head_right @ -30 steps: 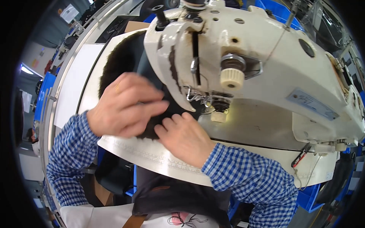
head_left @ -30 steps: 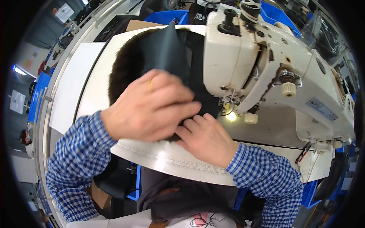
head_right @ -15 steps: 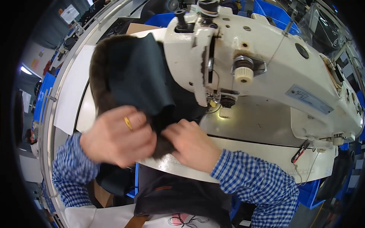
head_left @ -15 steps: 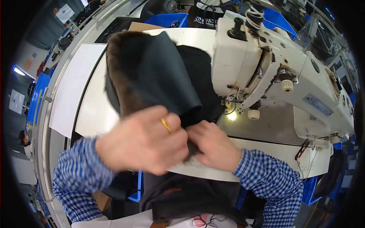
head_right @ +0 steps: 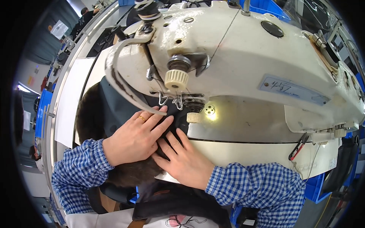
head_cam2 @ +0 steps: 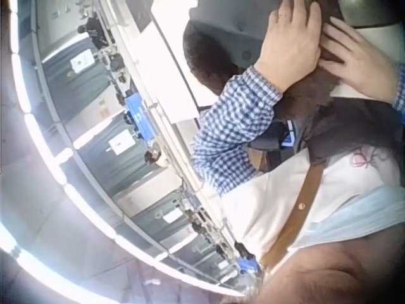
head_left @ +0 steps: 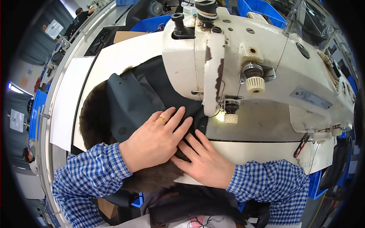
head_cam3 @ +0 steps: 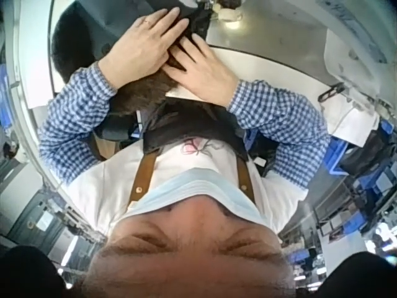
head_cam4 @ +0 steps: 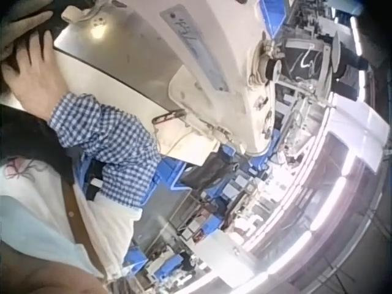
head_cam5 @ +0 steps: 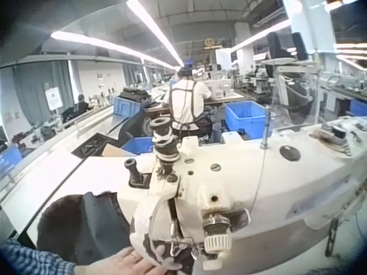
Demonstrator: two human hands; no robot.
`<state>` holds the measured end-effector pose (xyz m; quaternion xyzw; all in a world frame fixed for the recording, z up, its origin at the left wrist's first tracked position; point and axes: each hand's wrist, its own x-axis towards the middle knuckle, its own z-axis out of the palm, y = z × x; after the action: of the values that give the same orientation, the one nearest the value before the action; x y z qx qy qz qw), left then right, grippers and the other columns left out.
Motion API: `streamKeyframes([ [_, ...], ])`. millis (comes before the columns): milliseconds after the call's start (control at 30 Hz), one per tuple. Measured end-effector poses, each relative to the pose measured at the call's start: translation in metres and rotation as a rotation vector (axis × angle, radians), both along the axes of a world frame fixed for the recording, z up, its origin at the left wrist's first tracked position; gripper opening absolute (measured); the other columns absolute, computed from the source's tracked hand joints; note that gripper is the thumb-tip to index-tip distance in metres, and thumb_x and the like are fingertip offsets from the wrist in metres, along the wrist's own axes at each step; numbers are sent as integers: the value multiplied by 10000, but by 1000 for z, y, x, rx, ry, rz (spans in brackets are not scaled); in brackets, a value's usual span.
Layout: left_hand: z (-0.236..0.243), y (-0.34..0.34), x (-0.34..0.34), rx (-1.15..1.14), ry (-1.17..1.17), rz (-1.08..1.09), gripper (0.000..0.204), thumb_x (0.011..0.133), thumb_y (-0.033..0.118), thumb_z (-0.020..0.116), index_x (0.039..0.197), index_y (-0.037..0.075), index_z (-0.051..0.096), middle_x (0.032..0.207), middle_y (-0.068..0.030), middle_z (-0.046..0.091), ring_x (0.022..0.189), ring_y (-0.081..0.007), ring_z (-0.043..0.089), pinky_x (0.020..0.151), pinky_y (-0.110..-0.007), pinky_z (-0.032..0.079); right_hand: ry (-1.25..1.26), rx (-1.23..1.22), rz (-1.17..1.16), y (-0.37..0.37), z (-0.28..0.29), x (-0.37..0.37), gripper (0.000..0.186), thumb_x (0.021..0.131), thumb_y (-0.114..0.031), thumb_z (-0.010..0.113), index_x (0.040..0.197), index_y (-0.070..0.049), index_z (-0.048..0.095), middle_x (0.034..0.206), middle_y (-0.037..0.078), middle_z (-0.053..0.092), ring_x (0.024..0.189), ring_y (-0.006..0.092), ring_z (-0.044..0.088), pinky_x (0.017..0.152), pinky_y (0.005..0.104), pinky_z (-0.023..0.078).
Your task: Sewing a fur-lined hat using an industrial sewing machine.
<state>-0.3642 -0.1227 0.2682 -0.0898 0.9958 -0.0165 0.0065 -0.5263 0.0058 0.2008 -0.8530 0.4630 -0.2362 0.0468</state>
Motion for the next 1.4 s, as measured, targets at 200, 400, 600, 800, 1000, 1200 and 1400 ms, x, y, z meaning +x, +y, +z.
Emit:
streamKeyframes([
  [200,19,-1,0,41,27,0,573,798,84,659,1348,-49,570,1422,-252,545,1349,-397,513,1095,-459,446,144,-261,-72,3,11,-8,354,850,-164,613,1156,-8,701,1251,260,635,1202,423,598,994,518,533],
  [400,1,-17,-14,-157,216,-74,316,740,81,697,1045,-2,719,978,-89,651,935,-259,655,758,-354,525,344,-293,-166,-3,3,-16,211,851,-166,596,902,39,605,1111,345,680,1078,445,674,970,505,542],
  [600,-22,-59,-32,345,555,23,183,673,-33,623,827,52,673,908,-120,634,902,-318,627,760,-409,526,190,-184,-138,1,0,-38,156,869,-141,600,874,9,556,1274,341,621,1205,440,617,1005,470,514],
  [800,-24,-51,-30,482,343,-84,350,710,139,732,1052,101,668,956,-100,687,860,-315,663,756,-399,550,37,-39,67,-10,2,-44,197,840,-116,633,940,48,589,1304,315,610,1245,414,604,1076,528,491],
  [1000,-21,-74,-35,174,329,-292,499,687,173,789,1179,110,737,1058,-64,729,907,-299,699,732,-399,581,74,-10,113,-10,5,-48,159,841,-93,638,911,42,587,1291,307,621,1238,405,618,1054,510,524],
  [1200,-20,-79,-35,-50,247,-356,488,681,149,747,1168,119,759,1001,-42,660,923,-238,662,709,-356,583,186,-91,34,0,1,-46,147,910,-101,630,901,44,611,1280,302,631,1245,419,615,1014,485,563],
  [1400,-14,-77,-35,-44,271,-443,359,788,150,676,1130,77,756,1168,-17,667,1021,-214,681,778,-323,599,133,-25,0,2,7,-39,253,905,-154,647,995,82,637,1288,309,623,1285,435,583,1052,483,542],
])
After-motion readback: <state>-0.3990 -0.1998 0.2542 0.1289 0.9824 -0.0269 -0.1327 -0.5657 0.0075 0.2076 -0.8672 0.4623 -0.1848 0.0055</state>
